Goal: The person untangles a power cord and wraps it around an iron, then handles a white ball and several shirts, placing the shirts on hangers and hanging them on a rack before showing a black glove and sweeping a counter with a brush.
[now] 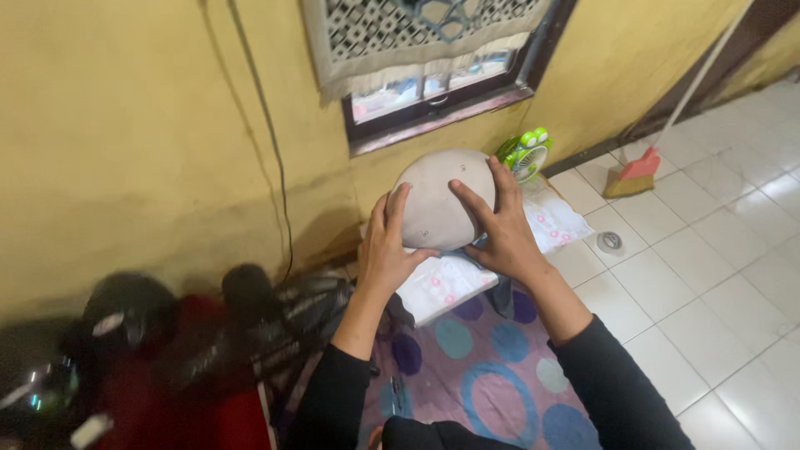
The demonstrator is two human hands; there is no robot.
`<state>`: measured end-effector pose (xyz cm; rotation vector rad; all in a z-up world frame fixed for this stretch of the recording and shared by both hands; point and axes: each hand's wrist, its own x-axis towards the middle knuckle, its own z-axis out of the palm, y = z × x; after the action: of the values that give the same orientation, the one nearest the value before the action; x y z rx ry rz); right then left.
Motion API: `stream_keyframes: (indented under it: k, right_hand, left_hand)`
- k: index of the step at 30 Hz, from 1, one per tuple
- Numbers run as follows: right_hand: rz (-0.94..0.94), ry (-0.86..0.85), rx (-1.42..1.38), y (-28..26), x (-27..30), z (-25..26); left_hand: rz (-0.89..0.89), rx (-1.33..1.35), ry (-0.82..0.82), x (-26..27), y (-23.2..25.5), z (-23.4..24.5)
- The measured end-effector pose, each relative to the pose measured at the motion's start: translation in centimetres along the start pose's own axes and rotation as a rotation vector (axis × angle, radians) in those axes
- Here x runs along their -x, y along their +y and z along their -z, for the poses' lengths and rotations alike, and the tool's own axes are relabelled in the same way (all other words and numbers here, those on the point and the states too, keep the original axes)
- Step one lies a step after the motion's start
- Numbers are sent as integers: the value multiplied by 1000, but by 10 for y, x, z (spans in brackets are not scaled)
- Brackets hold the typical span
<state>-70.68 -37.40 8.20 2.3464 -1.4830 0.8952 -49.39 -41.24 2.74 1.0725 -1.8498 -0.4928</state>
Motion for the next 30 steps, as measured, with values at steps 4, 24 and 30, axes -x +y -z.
stream_keyframes:
  k: [4, 24, 30]
  right_hand:
    - [-60, 1, 10, 34, -8, -13]
    - [-38, -219, -134, 328, -85, -142]
    - [-116, -289, -110, 387, -72, -217]
  left_hand:
    - [-18, -1, -25, -31, -16, -30]
    - [133, 39, 29, -196, -127, -267]
    - [224, -6, -58, -200, -190, -332]
